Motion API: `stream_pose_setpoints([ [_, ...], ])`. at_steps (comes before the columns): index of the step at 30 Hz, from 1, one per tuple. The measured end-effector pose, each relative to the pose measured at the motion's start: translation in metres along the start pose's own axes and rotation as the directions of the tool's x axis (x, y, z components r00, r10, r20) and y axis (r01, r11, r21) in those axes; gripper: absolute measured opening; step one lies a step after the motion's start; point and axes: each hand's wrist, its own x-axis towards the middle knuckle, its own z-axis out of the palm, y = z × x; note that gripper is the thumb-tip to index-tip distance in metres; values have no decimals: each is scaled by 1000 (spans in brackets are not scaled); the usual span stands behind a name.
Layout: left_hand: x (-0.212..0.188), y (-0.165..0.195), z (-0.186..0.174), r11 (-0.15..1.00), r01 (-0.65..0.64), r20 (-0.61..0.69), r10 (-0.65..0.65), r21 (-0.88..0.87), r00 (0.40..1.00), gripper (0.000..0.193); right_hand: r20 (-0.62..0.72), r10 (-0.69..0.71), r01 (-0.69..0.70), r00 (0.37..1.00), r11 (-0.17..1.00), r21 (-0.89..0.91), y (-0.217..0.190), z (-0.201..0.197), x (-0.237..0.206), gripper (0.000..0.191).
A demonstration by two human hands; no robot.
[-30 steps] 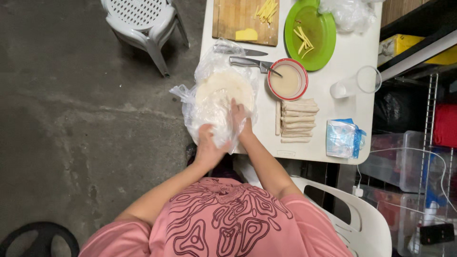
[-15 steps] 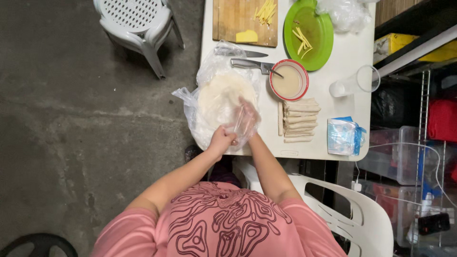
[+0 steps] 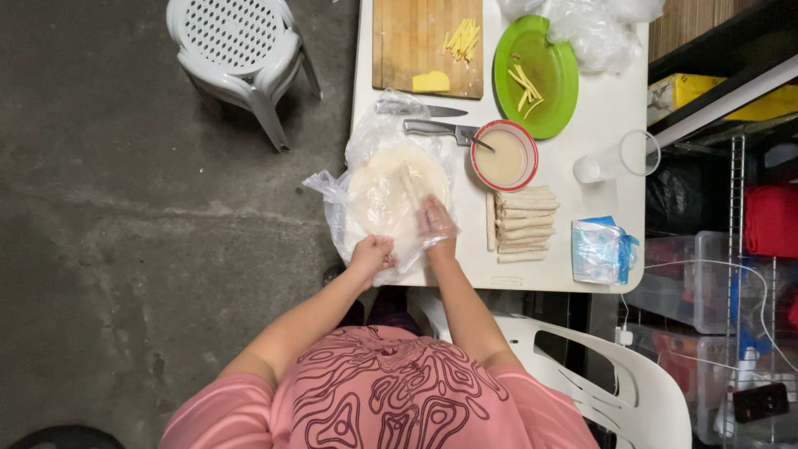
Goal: The person arranges white dough sticks one at a time in rows on a sheet of plastic wrap on a table, pressing and aligning them into a neat stack, and occasionally adjusts the plastic wrap and repositions pieces. They briefly handle a blue plastic bag and continue stacking the dough sticks.
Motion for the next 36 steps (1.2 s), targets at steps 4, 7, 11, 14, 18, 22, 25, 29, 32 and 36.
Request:
stream_pose_setpoints([
  [4, 3, -3, -3, 1000, -19, 18, 19, -4, 1000, 21, 88, -61, 61, 994, 998, -7, 5, -11, -7, 54],
  [7, 1, -6, -2, 996, -66, 14, 65, 58, 998, 25, -11, 71, -71, 997, 997, -10, 0, -18, -10, 29],
  [11, 1, -6, -1, 997, -60, 29, 59, 45, 998, 26, -104, 190, -199, 976, 977, -79, -5, -9, -5, 1],
  [14, 3, -6, 0, 999, -45, 56, 44, 14, 997, 25, -92, 515, -509, 852, 857, 80, -5, 2, -5, 8],
  [18, 4, -7, -2, 998, -64, 46, 63, 23, 997, 25, -85, 320, -311, 944, 945, 106, -4, 6, -18, 15],
  [22, 5, -8, -2, 997, -67, 25, 66, 43, 998, 26, -46, 133, -135, 990, 990, -49, -2, 9, -22, 21],
  [25, 8, -9, -2, 993, -92, 16, 91, 79, 996, 25, -37, 80, -85, 996, 980, -180, -4, 12, -14, 30],
  [29, 10, -10, -7, 984, -137, 8, 137, 116, 990, 26, -48, 4, -11, 999, 989, -149, -4, 0, -14, 37],
  [32, 7, -11, -11, 988, -143, -12, 144, 65, 989, 30, 212, -115, 127, 970, 991, -42, 3, -40, -31, 44],
  [36, -19, 2, -7, 972, -204, -123, 218, 120, 968, 40, 308, -160, 139, 938, 986, 89, 27, -117, -68, 27],
])
